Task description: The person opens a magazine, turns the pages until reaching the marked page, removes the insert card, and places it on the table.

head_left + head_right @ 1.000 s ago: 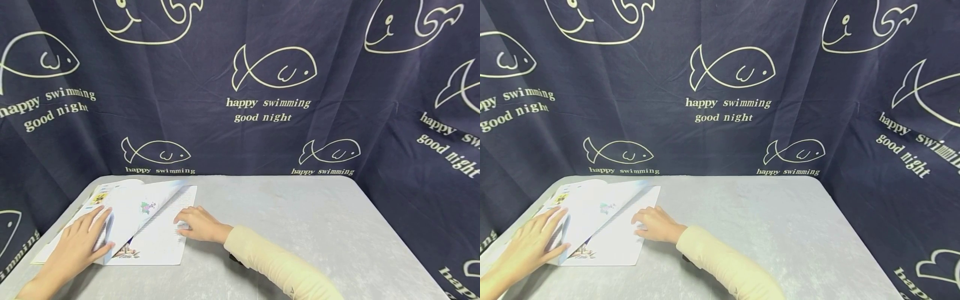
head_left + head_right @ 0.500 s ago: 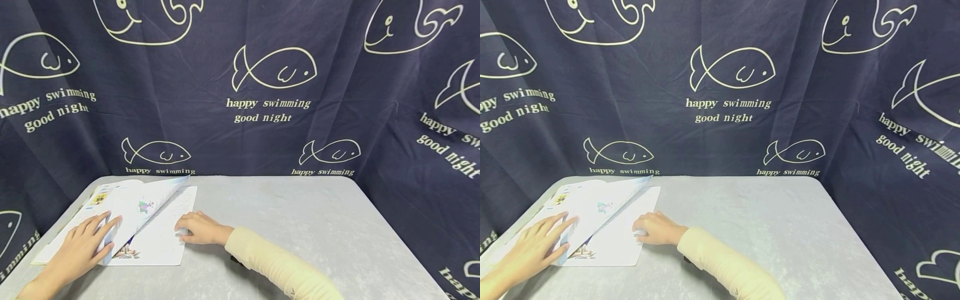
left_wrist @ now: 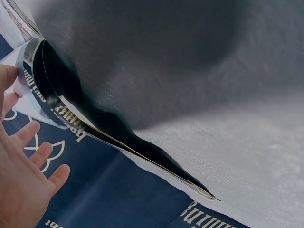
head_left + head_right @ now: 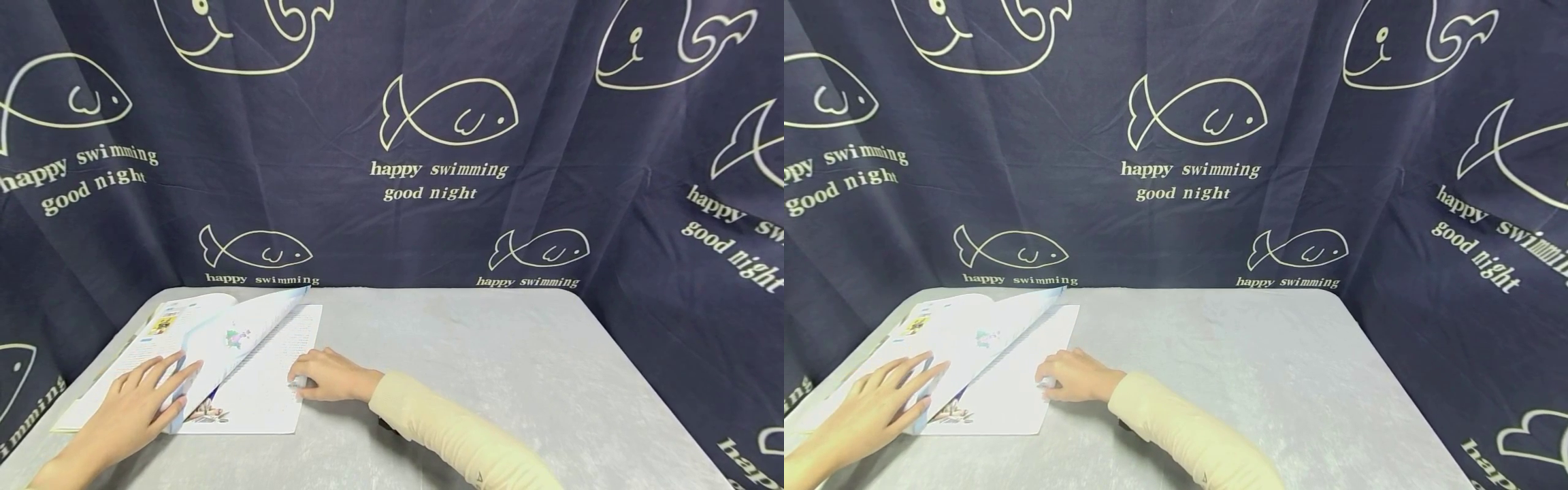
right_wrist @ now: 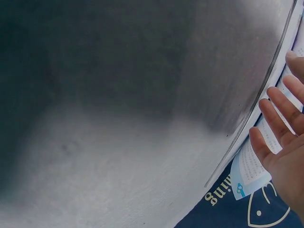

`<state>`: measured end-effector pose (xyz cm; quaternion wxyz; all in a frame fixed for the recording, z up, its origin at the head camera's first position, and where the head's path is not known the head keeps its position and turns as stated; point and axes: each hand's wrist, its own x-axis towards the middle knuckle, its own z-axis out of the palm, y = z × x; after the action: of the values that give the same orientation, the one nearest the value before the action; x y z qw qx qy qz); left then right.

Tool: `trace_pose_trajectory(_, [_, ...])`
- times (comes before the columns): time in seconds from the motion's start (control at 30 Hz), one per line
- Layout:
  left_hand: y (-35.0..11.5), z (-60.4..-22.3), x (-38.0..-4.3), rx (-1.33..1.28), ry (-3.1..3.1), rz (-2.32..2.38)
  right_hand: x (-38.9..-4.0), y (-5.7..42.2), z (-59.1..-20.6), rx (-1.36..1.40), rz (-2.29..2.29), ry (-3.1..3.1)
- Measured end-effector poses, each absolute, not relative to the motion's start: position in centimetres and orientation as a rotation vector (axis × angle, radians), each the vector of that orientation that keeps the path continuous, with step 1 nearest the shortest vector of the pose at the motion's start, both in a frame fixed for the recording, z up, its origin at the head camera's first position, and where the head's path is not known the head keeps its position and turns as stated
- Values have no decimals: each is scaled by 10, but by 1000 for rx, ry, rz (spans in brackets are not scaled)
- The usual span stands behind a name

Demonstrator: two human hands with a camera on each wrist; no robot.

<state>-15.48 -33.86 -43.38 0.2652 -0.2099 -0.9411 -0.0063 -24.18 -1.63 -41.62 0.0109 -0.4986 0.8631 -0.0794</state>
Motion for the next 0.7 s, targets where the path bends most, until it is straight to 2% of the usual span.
trace_pose_trajectory(0.7, [-342, -435, -157, -583, -2475, 1, -245, -17, -418, -1589, -207, 2654])
